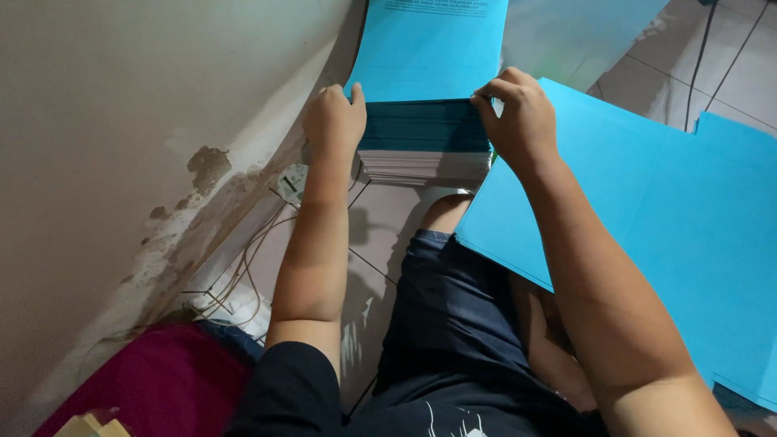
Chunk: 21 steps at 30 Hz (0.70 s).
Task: The person sits on the floor and repeatedly takes blue paper covers from a stack on the left, places them on a stack on their lap, and smooths them down with both hands.
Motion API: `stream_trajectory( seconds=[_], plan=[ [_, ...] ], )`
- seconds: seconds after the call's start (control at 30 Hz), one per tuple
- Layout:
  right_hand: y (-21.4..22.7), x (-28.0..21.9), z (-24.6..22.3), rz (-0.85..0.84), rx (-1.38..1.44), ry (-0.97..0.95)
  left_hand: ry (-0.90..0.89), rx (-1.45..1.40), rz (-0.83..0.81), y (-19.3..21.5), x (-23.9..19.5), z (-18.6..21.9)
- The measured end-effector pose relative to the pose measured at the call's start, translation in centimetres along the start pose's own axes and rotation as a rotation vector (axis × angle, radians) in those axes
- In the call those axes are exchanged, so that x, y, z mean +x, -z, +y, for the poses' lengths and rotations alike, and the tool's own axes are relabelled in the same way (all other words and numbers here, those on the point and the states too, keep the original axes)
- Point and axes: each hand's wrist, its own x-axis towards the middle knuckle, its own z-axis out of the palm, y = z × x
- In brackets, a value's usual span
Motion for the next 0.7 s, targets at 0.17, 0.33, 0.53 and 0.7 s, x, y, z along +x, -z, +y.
stream_trajectory(
  seconds=[0.17,0.33,0.53,0.7],
  plan=[
    [-0.2,-0.1,0.4,0.008,0.095,0.024,-0.003,-0.048,0.068,-0.9,0.2,0.1],
    [-0.4,-0.6,0.3,0.025,0.131,0.037,-0.065,-0.065,0.190,-1.8,-0.2,0.2],
    [0.3,-0.3,-0.1,0.014,0.106,-0.004,-0.067,0.082,0.275,-1.5,-0.7,0.3],
    [1.0,-0.3,0.1,-0.026,0.135,-0.008,-0.264,0.025,-0.048,0.9,-1.7,0.6]
  ],
)
